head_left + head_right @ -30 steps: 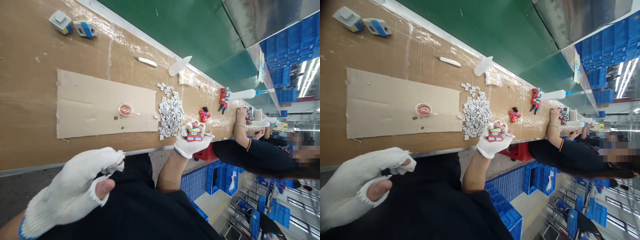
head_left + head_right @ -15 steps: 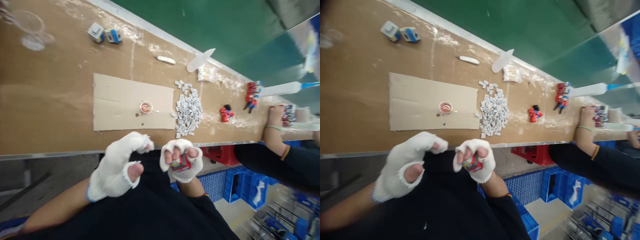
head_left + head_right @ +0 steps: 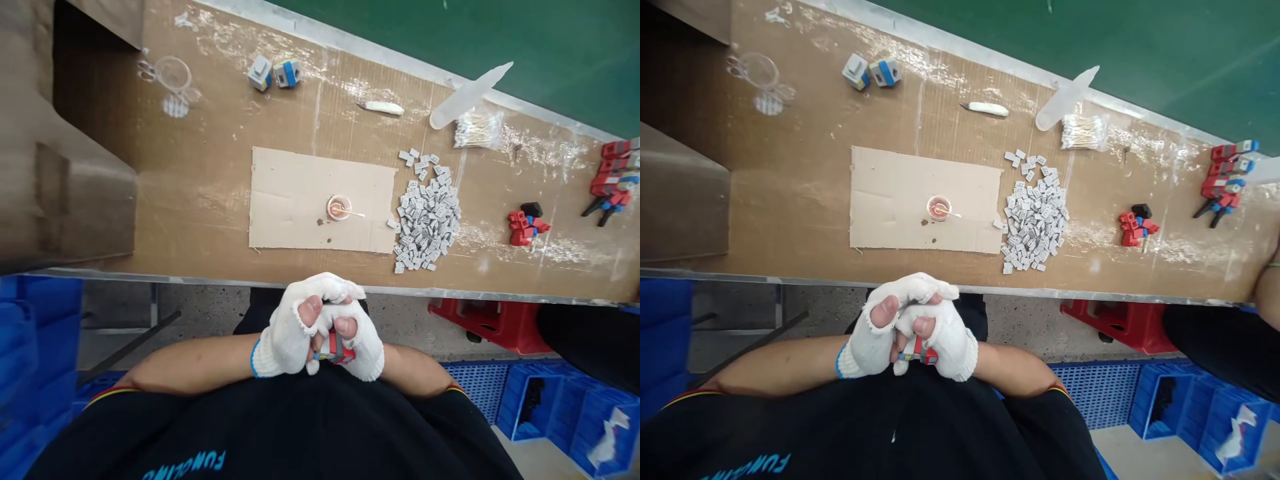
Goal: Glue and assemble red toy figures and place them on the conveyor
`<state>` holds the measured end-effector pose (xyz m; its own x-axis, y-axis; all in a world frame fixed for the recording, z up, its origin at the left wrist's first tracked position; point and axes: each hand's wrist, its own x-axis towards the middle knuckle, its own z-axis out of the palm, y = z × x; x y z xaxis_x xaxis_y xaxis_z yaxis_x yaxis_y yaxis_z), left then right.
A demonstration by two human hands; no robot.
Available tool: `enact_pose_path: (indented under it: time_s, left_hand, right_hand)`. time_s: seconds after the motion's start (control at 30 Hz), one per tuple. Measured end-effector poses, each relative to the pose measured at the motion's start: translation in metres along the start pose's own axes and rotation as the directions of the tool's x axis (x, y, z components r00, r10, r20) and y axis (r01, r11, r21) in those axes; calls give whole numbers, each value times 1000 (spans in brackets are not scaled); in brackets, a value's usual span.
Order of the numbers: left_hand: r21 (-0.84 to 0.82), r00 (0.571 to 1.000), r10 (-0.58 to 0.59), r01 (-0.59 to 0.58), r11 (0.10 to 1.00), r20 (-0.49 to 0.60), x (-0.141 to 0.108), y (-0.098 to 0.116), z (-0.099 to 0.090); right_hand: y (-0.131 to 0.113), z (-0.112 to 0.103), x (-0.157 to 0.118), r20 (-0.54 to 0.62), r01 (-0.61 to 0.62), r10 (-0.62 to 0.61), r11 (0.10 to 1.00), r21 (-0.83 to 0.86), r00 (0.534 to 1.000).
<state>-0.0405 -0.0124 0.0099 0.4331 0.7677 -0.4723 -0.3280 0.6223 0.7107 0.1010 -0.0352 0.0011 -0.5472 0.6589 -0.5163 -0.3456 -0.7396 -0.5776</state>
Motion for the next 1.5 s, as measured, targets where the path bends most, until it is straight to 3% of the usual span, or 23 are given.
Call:
enact_pose_path:
  time_s: [0.17, 0.43, 0.63, 0.77, 0.97, 1.5]
  left_hand:
    - [-7, 998, -33, 32, 999, -59, -4, -7, 3]
    - [47, 1000, 4, -5, 999, 12, -14, 1, 1]
    - [-188, 987, -135, 150, 971, 90, -8, -6, 1]
    - [-235, 995, -93, 96, 967, 27, -8, -8, 5]
    - [-110, 996, -5, -4, 994, -84, -12, -8, 5]
    - [-85, 994, 3, -12, 996, -108, -21, -15, 2]
  right_hand:
    - [-1, 5, -2, -35, 2, 2, 994, 105, 999]
    - [7, -2, -9, 78, -104, 98, 991, 87, 992]
    - [6, -5, -9, 31, 3, -7, 993, 120, 999]
    - [8, -5, -11, 20, 4, -7, 990, 143, 1000]
    - [9, 0, -8, 9, 36, -36, 999, 36, 999]
    - [14, 5, -6, 22, 133, -133, 991, -4, 991]
